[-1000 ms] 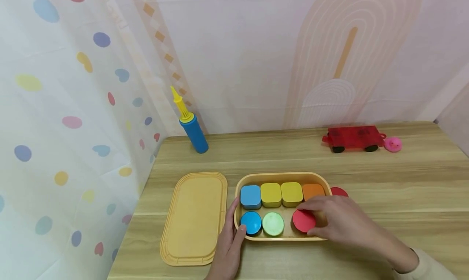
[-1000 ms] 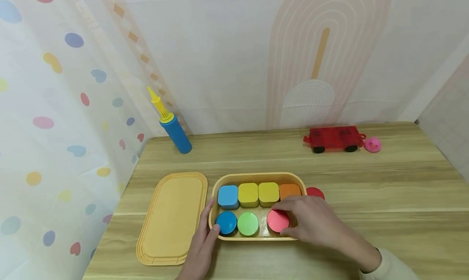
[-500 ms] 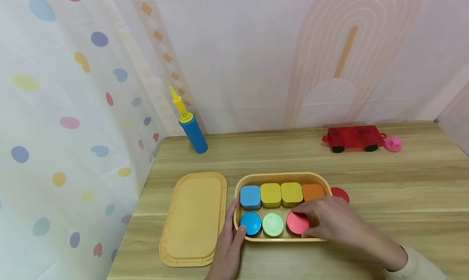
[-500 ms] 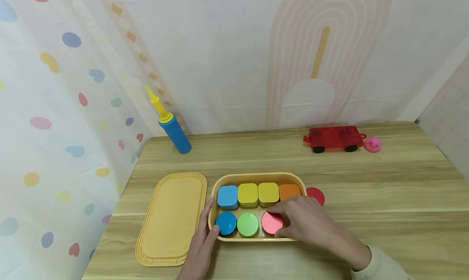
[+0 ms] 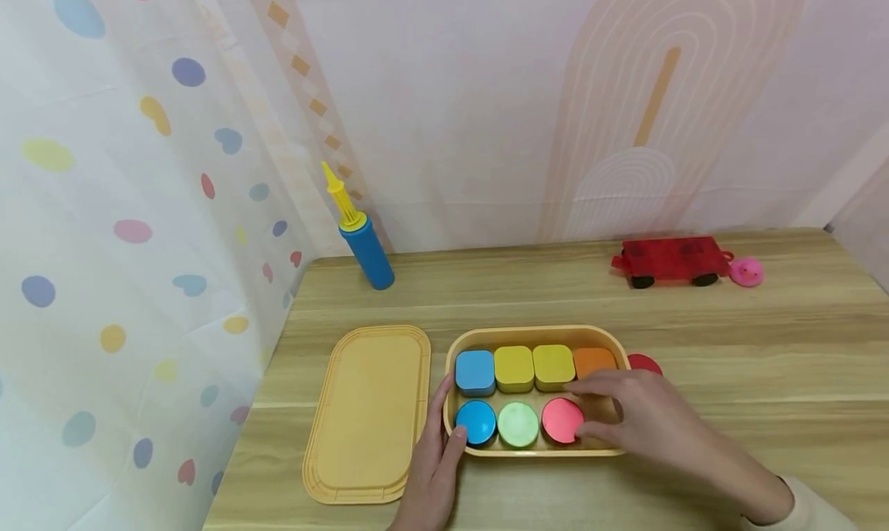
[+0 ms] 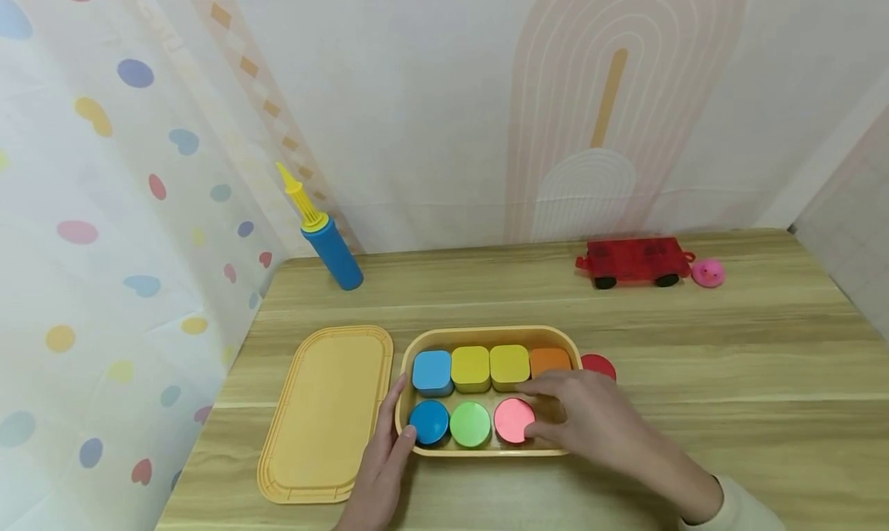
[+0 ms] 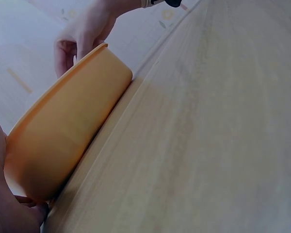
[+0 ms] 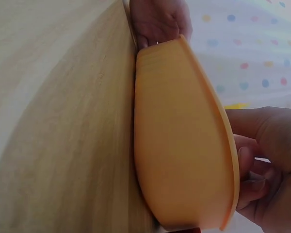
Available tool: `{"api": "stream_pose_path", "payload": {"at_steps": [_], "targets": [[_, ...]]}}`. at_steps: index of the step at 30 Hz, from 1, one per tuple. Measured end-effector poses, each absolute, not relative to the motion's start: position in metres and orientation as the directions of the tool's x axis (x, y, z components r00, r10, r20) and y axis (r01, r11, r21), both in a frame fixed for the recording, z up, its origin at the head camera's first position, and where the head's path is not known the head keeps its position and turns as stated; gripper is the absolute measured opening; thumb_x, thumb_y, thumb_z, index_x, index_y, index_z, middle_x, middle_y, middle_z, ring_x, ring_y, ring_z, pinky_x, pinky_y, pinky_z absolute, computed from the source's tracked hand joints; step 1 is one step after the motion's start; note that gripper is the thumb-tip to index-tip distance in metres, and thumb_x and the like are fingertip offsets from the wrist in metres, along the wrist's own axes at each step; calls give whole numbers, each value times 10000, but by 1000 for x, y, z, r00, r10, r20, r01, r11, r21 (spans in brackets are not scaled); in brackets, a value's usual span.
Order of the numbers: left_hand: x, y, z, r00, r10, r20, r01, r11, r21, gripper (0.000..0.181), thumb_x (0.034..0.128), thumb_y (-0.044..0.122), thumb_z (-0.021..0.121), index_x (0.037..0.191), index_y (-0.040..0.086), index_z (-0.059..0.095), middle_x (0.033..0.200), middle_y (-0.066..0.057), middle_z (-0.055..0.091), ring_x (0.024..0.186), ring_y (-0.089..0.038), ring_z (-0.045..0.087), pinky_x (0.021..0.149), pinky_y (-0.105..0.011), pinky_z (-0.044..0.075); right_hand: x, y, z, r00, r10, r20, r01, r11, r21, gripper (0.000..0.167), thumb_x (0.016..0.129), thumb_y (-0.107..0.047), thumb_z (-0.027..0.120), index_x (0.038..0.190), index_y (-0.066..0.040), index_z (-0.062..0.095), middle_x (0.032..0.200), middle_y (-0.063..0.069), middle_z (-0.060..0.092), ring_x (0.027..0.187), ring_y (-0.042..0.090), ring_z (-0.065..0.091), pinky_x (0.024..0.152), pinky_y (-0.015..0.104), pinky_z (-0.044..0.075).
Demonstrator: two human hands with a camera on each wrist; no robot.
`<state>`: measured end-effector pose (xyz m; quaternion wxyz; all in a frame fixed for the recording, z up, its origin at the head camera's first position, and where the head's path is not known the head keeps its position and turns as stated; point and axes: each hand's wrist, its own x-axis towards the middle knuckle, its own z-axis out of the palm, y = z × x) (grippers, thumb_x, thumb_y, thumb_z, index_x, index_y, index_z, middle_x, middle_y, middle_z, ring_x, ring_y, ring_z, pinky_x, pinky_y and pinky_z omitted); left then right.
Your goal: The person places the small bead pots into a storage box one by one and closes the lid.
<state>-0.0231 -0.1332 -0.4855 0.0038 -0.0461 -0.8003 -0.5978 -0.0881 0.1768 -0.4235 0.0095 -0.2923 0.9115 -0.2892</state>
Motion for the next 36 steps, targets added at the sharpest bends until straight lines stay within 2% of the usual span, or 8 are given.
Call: {"api": "stream_pose_path", "payload": {"at_steps": [4, 10, 16, 21, 28, 36], "targets": [[-24, -133, -486, -995, 73, 63, 82, 283, 956, 613, 1199, 248, 485, 1770, 255, 260, 1826, -48, 272, 1667, -300, 211, 1244, -127, 169, -87, 181, -428, -832, -500, 240, -536, 611, -583, 442, 805, -252, 1022, 1200, -135, 863, 1064, -81, 820, 678, -34, 434, 598, 210, 417], [-25, -134, -488, -994, 80, 74, 93, 269, 959, 616, 1200, 234, 484, 1771, 259, 255, 1828, -48, 265, 1668, -304, 208, 1246, -124, 174, -84, 189, -435, -824, -411, 391, -565, 536, -628, 415, 745, -103, 1033, 1123, -163, 874, 1017, -82, 838, 704, -27, 498, 579, 162, 414], [-25, -133, -489, -994, 75, 78, 96, 273, 957, 616, 1195, 228, 490, 1768, 271, 267, 1823, -44, 283, 1665, -318, 222, 1247, -125, 174, -82, 203, -436, -787, -350, 508, -617, 452, -644, 467, 696, 50, 1001, 1098, -142, 861, 917, -80, 755, 599, -37, 461, 502, 137, 385], [-24, -134, -489, -994, 75, 76, 94, 273, 957, 615, 1197, 236, 488, 1769, 273, 264, 1825, -48, 276, 1667, -322, 216, 1244, -125, 174, -78, 217, -434, -821, -251, 513, -565, 488, -665, 512, 666, 96, 990, 1108, -129, 861, 944, -75, 748, 578, 2, 507, 493, 157, 401], [-25, -134, -490, -995, 69, 73, 88, 265, 960, 612, 1200, 251, 488, 1768, 276, 264, 1824, -37, 277, 1668, -329, 217, 1239, -118, 174, -77, 235, -433, -850, -158, 502, -498, 551, -670, 542, 671, 121, 979, 1143, -115, 853, 733, -168, 602, 549, 10, 488, 477, 199, 373], [-24, -134, -489, -993, 70, 90, 105, 257, 961, 612, 1197, 222, 486, 1767, 275, 270, 1821, -48, 285, 1664, -329, 224, 1245, -124, 183, -82, 249, -439, -864, -107, 492, -462, 556, -691, 594, 671, 134, 974, 1190, -126, 849, 986, -234, 709, 554, 9, 513, 476, 212, 384]]}}
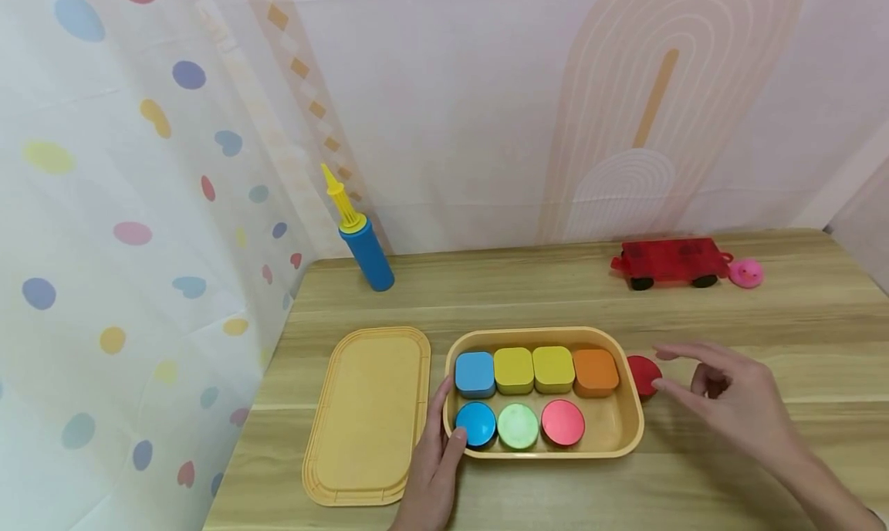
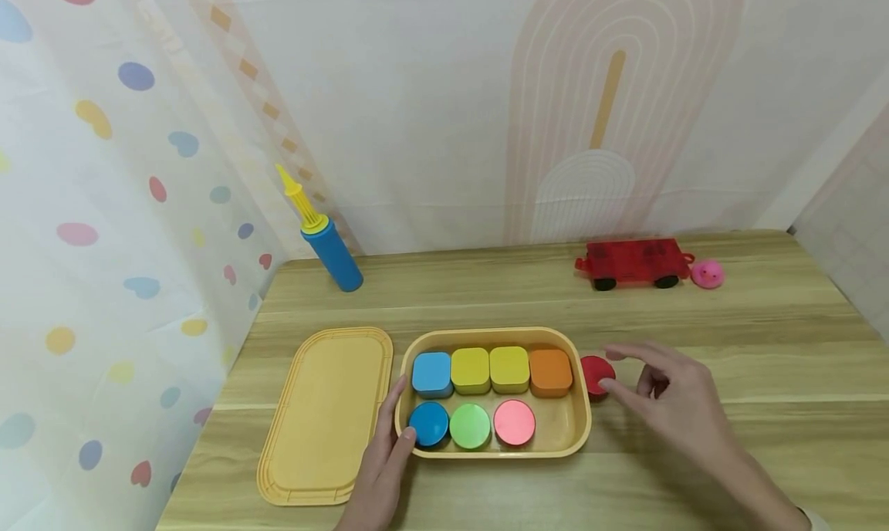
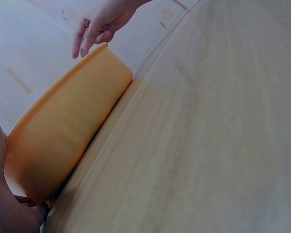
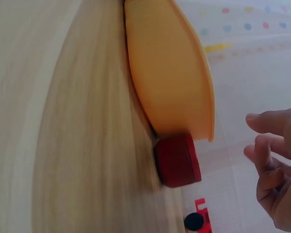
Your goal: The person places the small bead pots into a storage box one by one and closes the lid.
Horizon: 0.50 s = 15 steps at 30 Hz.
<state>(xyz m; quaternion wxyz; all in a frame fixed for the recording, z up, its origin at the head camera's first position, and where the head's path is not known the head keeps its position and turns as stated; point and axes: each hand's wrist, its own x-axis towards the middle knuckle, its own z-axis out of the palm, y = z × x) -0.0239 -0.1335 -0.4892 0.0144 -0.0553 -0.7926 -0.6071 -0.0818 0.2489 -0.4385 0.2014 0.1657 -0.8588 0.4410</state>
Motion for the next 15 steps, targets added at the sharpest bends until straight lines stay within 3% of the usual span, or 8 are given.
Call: {"api": "stream_pose_path", "payload": {"at_steps": [5, 12, 15], "targets": [[-24, -134, -489, -994, 70, 82, 97, 252, 963, 613, 1197, 227, 486, 1768, 278, 267, 1821, -38, 283, 1666, -312, 220, 1245, -120, 181, -88, 256, -444, -875, -147, 462, -446, 620, -646, 618, 673, 57, 1009, 1245, -83, 826, 1104, -259, 649, 577, 15, 556, 527, 169, 407], [-24, -133, -488, -995, 66, 69, 83, 252, 964, 615, 1198, 242, 490, 1769, 279, 265, 1821, -30, 284, 1667, -318, 221, 1242, -117, 178, -95, 261, -449, -897, -201, 395, -423, 653, -628, 654, 713, 4, 1013, 1324, -19, 779, 1203, 102, 716, 580, 8, 551, 513, 178, 407], [-24, -133, -486, -997, 61, 49, 63, 255, 965, 613, 1198, 258, 491, 1767, 278, 265, 1821, -26, 287, 1667, -303, 220, 1240, -117, 177, -97, 262, -451, -909, -229, 348, -409, 651, -639, 674, 740, -11, 1005, 1363, 12, 747, 1255, 187, 698, 585, 6, 542, 495, 191, 418]]}}
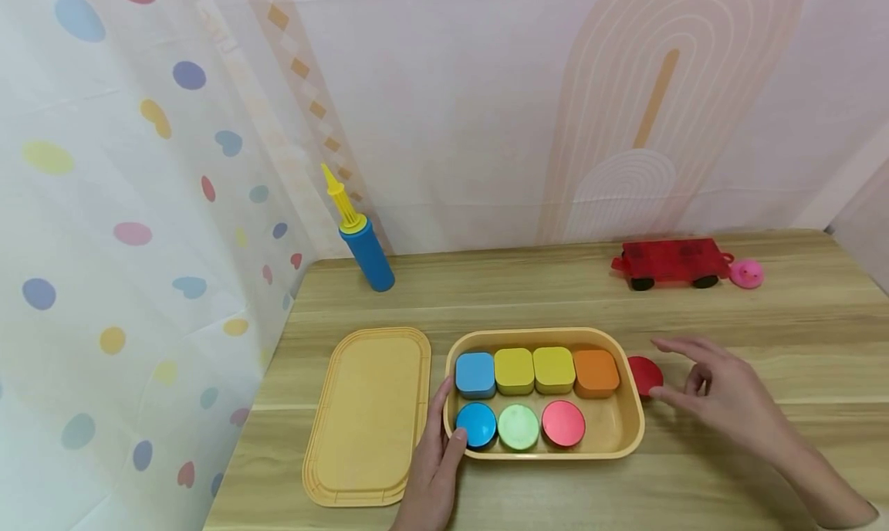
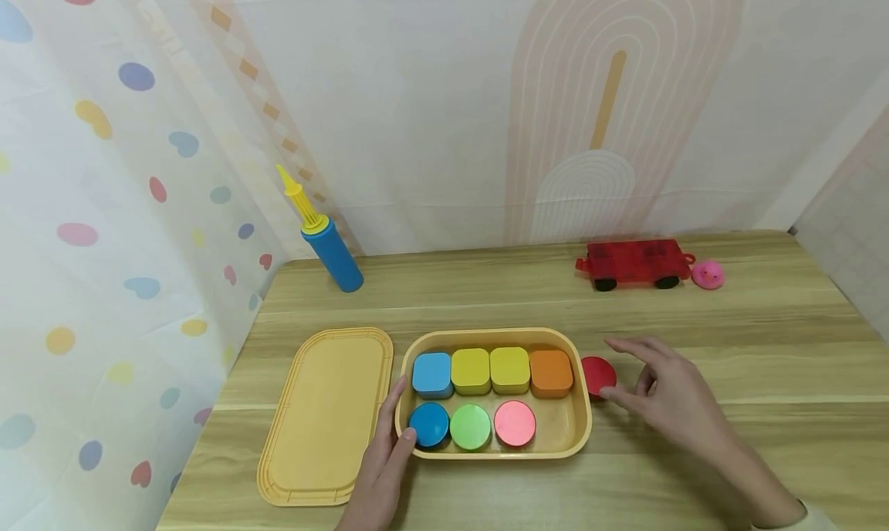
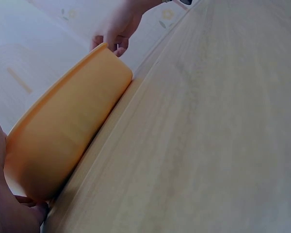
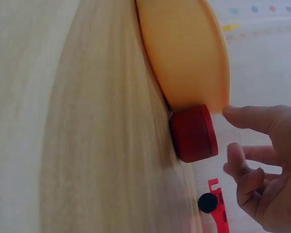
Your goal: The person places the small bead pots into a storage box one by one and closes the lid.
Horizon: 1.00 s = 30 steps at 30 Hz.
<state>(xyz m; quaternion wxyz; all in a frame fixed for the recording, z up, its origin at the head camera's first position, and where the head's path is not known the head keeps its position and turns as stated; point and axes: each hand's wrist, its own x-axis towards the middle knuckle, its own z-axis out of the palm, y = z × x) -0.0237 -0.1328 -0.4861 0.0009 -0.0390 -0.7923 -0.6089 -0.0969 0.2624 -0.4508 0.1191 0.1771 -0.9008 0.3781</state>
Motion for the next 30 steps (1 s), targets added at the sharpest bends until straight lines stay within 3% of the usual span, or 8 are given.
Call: {"api": "stream_pose_path", "payload": {"at_steps": [10, 21, 30], "targets": [[-23, -133, -485, -997, 60, 42, 56, 261, 964, 613, 1200, 260, 487, 1770, 268, 260, 1824, -37, 280, 1667, -297, 213, 1237, -115, 174, -100, 261, -461, -928, -286, 239, -372, 691, -620, 741, 769, -81, 1016, 1419, 56, 687, 1269, 218, 673, 623, -23, 490, 518, 234, 438], [-24, -133, -486, -997, 65, 51, 67, 275, 959, 610, 1202, 259, 482, 1769, 287, 258, 1826, -43, 270, 1666, -295, 207, 1240, -129, 171, -101, 256, -463, -939, -282, 196, -341, 699, -628, 609, 790, -100, 1007, 1318, 50, 743, 1001, 20, 674, 670, -26, 532, 553, 239, 477], [-24, -132, -486, -997, 64, 49, 65, 276, 959, 612, 1202, 263, 480, 1771, 280, 254, 1827, -46, 266, 1668, -292, 204, 1241, -125, 167, -101, 254, -463, -936, -291, 198, -349, 702, -620, 637, 790, -87, 1002, 1362, 12, 741, 1046, 26, 701, 668, -28, 532, 548, 230, 474]]}}
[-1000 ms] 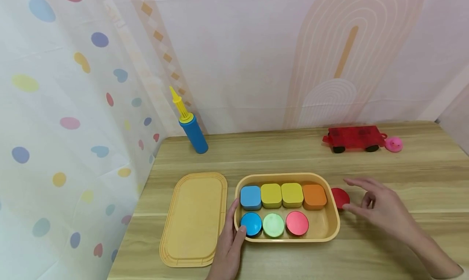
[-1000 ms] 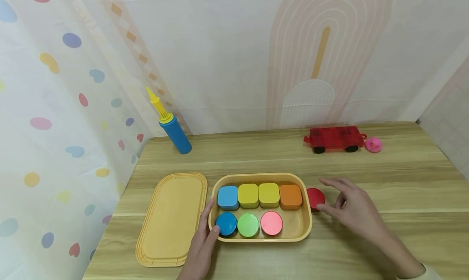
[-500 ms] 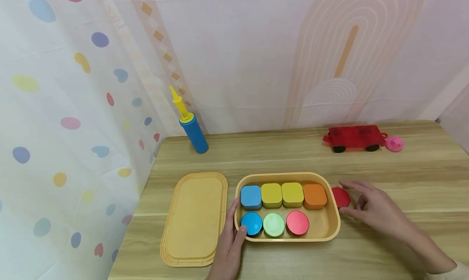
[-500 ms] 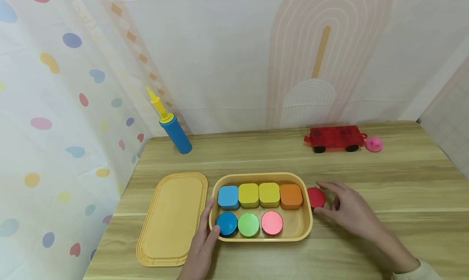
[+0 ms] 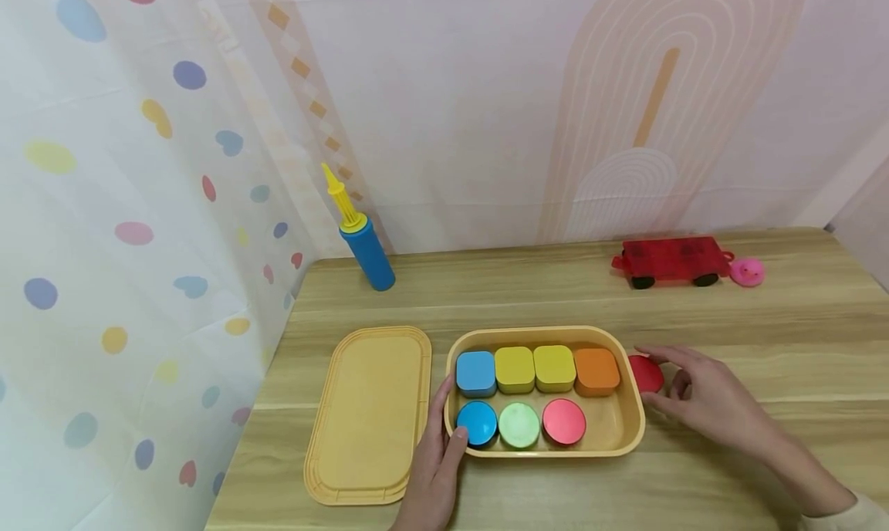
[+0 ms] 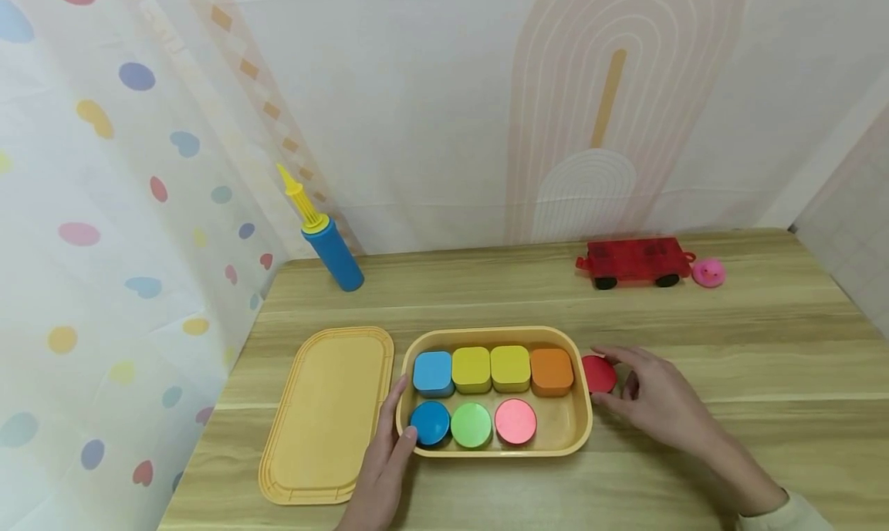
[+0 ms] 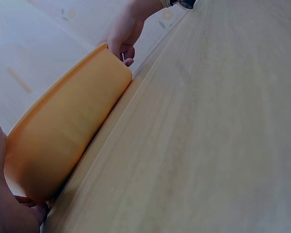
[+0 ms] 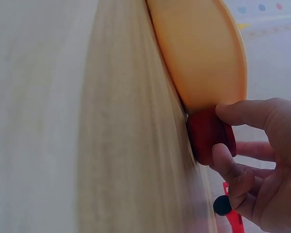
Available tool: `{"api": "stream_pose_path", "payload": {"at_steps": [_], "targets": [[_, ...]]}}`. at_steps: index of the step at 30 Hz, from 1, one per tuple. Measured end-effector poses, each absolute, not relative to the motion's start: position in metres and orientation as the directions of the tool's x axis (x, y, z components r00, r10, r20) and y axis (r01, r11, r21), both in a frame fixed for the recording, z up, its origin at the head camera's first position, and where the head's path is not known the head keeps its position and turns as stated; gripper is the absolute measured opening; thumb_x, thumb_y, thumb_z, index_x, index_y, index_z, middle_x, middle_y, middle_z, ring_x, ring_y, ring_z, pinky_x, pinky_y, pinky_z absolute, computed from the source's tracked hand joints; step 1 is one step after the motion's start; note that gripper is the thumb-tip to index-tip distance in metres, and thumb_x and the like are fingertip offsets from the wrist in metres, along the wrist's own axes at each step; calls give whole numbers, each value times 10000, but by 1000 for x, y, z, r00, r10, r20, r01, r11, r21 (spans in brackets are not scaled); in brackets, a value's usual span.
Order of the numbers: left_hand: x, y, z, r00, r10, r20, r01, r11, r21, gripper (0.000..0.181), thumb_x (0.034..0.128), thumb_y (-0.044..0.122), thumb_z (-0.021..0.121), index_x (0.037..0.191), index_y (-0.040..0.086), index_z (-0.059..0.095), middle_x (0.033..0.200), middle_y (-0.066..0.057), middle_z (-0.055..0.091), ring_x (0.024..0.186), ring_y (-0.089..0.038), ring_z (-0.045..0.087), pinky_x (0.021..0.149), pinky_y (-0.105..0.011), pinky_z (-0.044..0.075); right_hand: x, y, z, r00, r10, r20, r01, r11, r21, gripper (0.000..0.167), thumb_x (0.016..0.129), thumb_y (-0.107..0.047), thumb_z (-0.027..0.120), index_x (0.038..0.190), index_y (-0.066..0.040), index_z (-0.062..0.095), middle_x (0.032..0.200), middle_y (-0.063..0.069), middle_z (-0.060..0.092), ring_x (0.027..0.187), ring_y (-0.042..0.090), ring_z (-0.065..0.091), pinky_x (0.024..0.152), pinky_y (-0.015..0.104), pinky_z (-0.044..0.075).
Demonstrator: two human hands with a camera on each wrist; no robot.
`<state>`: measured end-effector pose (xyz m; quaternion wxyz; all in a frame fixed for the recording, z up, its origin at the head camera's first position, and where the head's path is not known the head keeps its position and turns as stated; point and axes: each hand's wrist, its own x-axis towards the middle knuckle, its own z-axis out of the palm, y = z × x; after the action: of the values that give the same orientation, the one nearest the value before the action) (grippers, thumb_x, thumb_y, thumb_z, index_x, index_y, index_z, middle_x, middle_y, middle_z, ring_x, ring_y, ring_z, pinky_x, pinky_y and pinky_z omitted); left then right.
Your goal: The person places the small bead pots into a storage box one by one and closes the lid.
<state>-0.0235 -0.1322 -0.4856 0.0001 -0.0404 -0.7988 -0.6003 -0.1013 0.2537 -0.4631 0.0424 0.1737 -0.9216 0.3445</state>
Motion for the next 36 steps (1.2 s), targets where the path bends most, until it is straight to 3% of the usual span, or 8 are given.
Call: {"api": "stream_pose_path", "payload": {"at_steps": [3, 9, 13, 19, 26, 36], "targets": [[-23, -132, -486, -996, 65, 55, 71, 279, 958, 611, 1204, 262, 477, 1772, 278, 251, 1828, -49, 264, 1667, -295, 204, 1241, -125, 166, -101, 254, -464, -929, -297, 222, -370, 707, -603, 613, 769, -87, 1014, 1322, -12, 763, 1040, 13, 704, 663, -38, 525, 547, 226, 467], [-23, -132, -487, -995, 65, 71, 86, 274, 958, 616, 1200, 238, 482, 1772, 267, 256, 1826, -56, 270, 1667, -313, 206, 1246, -122, 165, -99, 258, -459, -933, -283, 221, -359, 744, -563, 606, 760, -125, 1021, 1302, -36, 766, 769, -123, 605, 644, -38, 510, 553, 237, 432], [-23, -132, -487, -996, 64, 69, 84, 276, 958, 615, 1200, 240, 483, 1771, 274, 258, 1826, -47, 272, 1668, -310, 207, 1246, -121, 164, -96, 261, -451, -937, -257, 236, -347, 751, -561, 592, 764, -148, 1020, 1291, -65, 763, 703, -162, 580, 634, -31, 517, 551, 242, 426], [-23, -132, -485, -996, 68, 55, 71, 276, 958, 610, 1204, 260, 477, 1771, 282, 254, 1828, -44, 266, 1668, -294, 202, 1244, -129, 162, -88, 267, -436, -943, -216, 253, -325, 763, -558, 574, 764, -172, 1021, 1271, -97, 762, 679, -182, 572, 635, -24, 516, 555, 245, 392], [-23, -132, -485, -996, 68, 50, 67, 280, 958, 612, 1205, 265, 476, 1772, 291, 246, 1829, -42, 261, 1667, -286, 203, 1244, -131, 166, -82, 271, -415, -914, -198, 354, -374, 748, -549, 602, 698, -95, 1015, 1238, -118, 750, 701, -197, 573, 622, -26, 504, 515, 231, 338], [-24, -132, -486, -997, 65, 43, 60, 287, 956, 612, 1206, 276, 476, 1772, 297, 244, 1829, -36, 260, 1666, -286, 207, 1246, -140, 169, -68, 270, -393, -909, -152, 389, -367, 736, -569, 660, 668, -31, 985, 1262, -158, 725, 758, -167, 596, 655, 38, 470, 573, 221, 321]]}}
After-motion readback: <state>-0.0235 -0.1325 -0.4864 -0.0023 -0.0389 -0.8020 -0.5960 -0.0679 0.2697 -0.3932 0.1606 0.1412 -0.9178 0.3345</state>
